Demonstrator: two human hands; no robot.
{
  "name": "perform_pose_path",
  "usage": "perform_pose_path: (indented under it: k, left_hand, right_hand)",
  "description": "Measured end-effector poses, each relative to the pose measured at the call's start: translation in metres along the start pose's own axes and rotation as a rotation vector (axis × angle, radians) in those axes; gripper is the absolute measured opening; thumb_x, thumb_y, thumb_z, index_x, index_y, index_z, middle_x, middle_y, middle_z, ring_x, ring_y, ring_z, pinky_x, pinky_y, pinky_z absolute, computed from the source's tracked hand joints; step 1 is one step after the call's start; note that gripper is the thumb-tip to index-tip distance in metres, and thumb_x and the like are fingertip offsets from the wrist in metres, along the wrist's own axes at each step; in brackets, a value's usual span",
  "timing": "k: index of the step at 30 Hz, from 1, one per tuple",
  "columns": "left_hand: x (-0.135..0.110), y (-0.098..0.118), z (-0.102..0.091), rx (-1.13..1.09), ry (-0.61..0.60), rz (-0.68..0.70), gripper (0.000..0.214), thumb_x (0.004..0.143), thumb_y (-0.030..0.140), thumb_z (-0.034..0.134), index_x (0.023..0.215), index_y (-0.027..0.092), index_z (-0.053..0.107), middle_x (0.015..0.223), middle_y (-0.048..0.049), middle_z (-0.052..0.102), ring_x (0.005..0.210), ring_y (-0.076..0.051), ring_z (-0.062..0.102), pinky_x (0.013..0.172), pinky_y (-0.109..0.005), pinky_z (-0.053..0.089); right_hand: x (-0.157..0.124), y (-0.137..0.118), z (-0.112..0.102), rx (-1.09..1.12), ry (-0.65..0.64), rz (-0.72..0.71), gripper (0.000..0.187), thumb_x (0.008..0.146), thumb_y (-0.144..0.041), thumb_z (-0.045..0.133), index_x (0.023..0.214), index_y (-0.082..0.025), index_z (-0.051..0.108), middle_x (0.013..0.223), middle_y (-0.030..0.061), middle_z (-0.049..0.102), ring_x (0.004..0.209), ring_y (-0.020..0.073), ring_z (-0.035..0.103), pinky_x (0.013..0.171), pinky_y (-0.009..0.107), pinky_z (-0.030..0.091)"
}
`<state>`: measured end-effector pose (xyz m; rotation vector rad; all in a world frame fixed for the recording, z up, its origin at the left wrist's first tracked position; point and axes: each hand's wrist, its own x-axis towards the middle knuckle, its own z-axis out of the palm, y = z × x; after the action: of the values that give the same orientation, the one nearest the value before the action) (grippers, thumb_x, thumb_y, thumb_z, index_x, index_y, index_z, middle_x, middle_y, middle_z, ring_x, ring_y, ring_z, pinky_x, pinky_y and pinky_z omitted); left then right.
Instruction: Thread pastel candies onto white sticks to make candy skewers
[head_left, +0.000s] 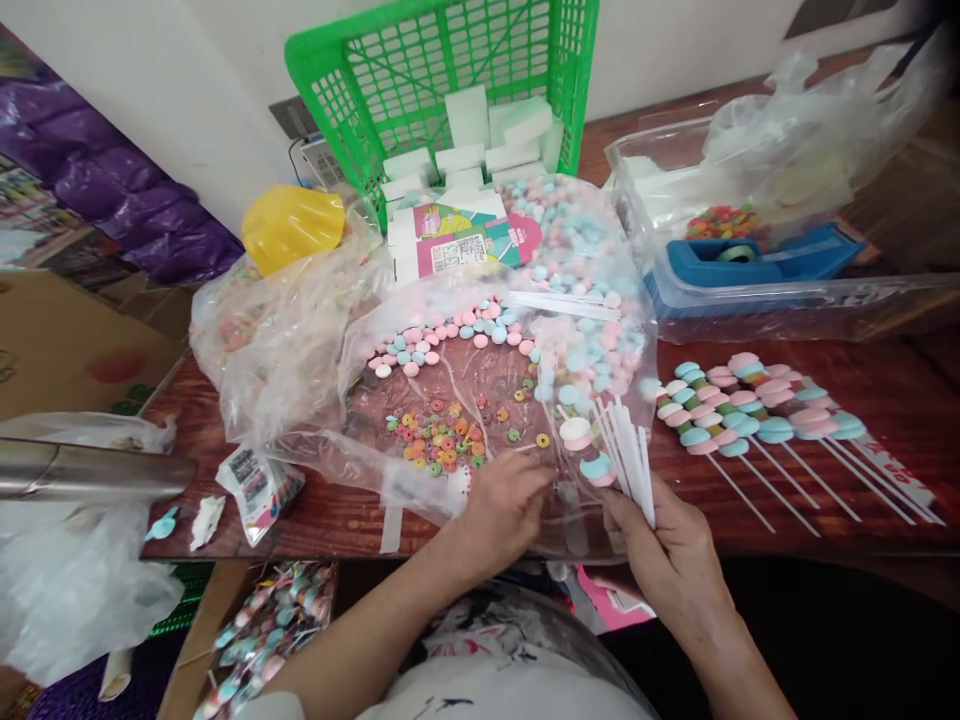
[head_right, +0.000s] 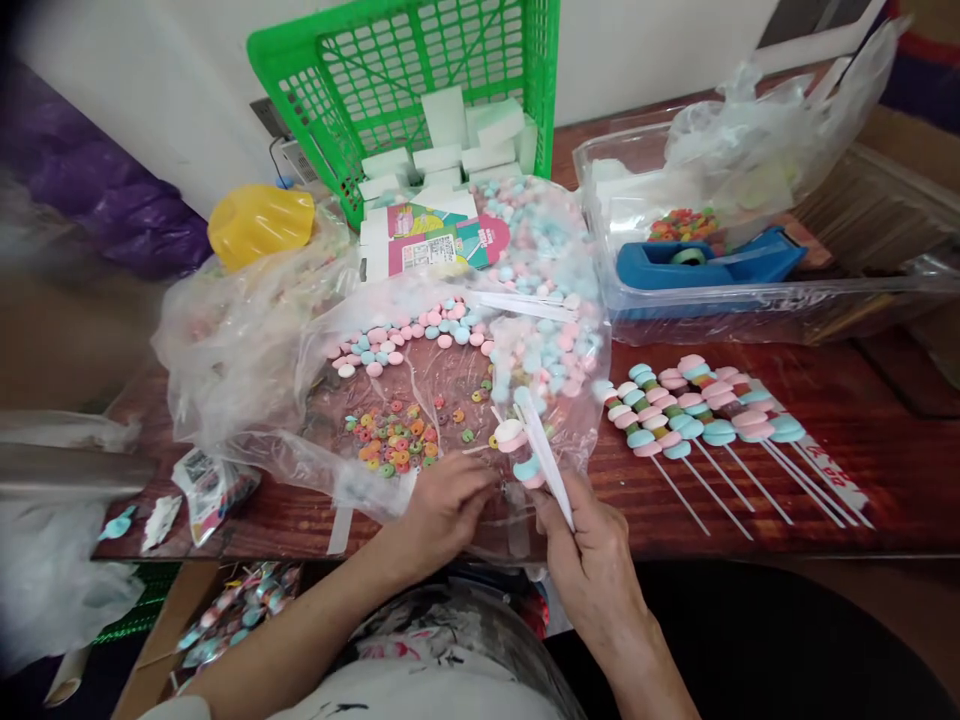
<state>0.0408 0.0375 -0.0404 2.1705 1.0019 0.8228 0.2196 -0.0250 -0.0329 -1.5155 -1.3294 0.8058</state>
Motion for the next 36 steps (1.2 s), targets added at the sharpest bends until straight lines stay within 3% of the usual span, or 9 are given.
perform_pose_path:
  k: [4, 8, 12, 17, 20, 26, 30, 32, 36]
  left_hand:
    - [0.020, 0.002, -0.020, -0.768, 0.331, -0.422, 0.025, 0.069, 0.021, 0.076, 0.093, 0.018, 0.071, 0.077, -0.0016, 0.070, 0.060, -0.012, 0.063, 0.057, -0.026, 0.055]
    - [0.032, 0.004, -0.030, -1.054, 0.464, -0.515, 0.030, 0.054, 0.018, 0.085, 0.082, 0.018, 0.074, 0.072, -0.0003, 0.071, 0.060, -0.011, 0.064, 0.057, -0.022, 0.056]
    - [0.026, 0.002, -0.027, -0.952, 0.556, -0.390, 0.028, 0.059, 0.016, 0.083, 0.084, 0.022, 0.075, 0.075, 0.0009, 0.073, 0.067, -0.012, 0.067, 0.061, -0.021, 0.056]
    - [0.017, -0.008, -0.032, -0.290, 0.519, -0.034, 0.015, 0.071, 0.015, 0.076, 0.085, 0.021, 0.074, 0.078, -0.0022, 0.074, 0.072, -0.014, 0.066, 0.070, -0.027, 0.055]
    - [0.016, -0.011, -0.035, -0.094, 0.502, 0.040, 0.010, 0.077, 0.017, 0.070, 0.087, 0.020, 0.073, 0.077, -0.0040, 0.074, 0.070, -0.015, 0.066, 0.069, -0.028, 0.055]
    - [0.025, -0.008, -0.035, -0.069, 0.547, 0.082, 0.011, 0.079, 0.013, 0.068, 0.087, 0.019, 0.072, 0.078, -0.0044, 0.074, 0.071, -0.014, 0.067, 0.067, -0.026, 0.054]
    - [0.027, -0.008, -0.032, -0.071, 0.509, 0.093, 0.012, 0.079, 0.014, 0.067, 0.087, 0.020, 0.073, 0.077, -0.0037, 0.074, 0.072, -0.015, 0.067, 0.070, -0.027, 0.054]
    - [0.027, -0.008, -0.029, -0.224, 0.512, -0.007, 0.012, 0.076, 0.018, 0.072, 0.087, 0.021, 0.073, 0.080, -0.0034, 0.074, 0.072, -0.015, 0.067, 0.070, -0.027, 0.055]
    - [0.031, -0.006, -0.027, -0.798, 0.531, -0.259, 0.038, 0.073, 0.026, 0.076, 0.110, 0.023, 0.068, 0.090, -0.0036, 0.074, 0.078, -0.014, 0.068, 0.074, -0.027, 0.055]
  right_hand:
    - [-0.002, -0.001, 0.007, 0.065, -0.119, 0.017, 0.030, 0.092, -0.035, 0.047, 0.066, -0.021, 0.049, 0.058, -0.0034, 0.047, 0.052, 0.0111, 0.045, 0.051, 0.023, 0.039]
    - [-0.004, -0.001, 0.014, 0.046, -0.240, 0.016, 0.028, 0.092, -0.035, 0.048, 0.069, -0.020, 0.055, 0.056, -0.0037, 0.046, 0.049, 0.0110, 0.044, 0.046, 0.022, 0.038]
    - [-0.003, -0.001, 0.019, 0.025, -0.236, 0.005, 0.027, 0.092, -0.035, 0.047, 0.073, -0.021, 0.059, 0.055, -0.0035, 0.049, 0.049, 0.0121, 0.046, 0.047, 0.023, 0.041]
    - [-0.004, 0.002, 0.024, -0.090, -0.105, -0.045, 0.024, 0.092, -0.035, 0.046, 0.093, -0.021, 0.065, 0.056, -0.0030, 0.052, 0.048, 0.0145, 0.049, 0.048, 0.025, 0.044]
    - [-0.006, 0.010, 0.026, -0.149, -0.071, -0.111, 0.023, 0.092, -0.032, 0.046, 0.099, -0.022, 0.066, 0.058, -0.0020, 0.054, 0.047, 0.0157, 0.051, 0.051, 0.028, 0.047]
    - [-0.012, 0.019, 0.039, -0.242, -0.021, -0.230, 0.020, 0.090, -0.025, 0.047, 0.099, -0.021, 0.064, 0.054, -0.0031, 0.055, 0.043, 0.0147, 0.050, 0.044, 0.026, 0.040]
    - [-0.011, 0.013, 0.045, -0.150, -0.075, -0.171, 0.018, 0.091, -0.024, 0.045, 0.094, -0.020, 0.063, 0.057, -0.0025, 0.055, 0.047, 0.0140, 0.051, 0.047, 0.025, 0.040]
    - [-0.008, 0.008, 0.044, -0.037, -0.105, -0.096, 0.018, 0.092, -0.027, 0.046, 0.080, -0.020, 0.059, 0.055, -0.0033, 0.052, 0.047, 0.0124, 0.048, 0.046, 0.023, 0.039]
    - [-0.002, 0.003, 0.039, 0.136, -0.096, 0.029, 0.029, 0.090, -0.031, 0.050, 0.062, -0.021, 0.047, 0.053, -0.0041, 0.045, 0.047, 0.0107, 0.042, 0.045, 0.021, 0.036]
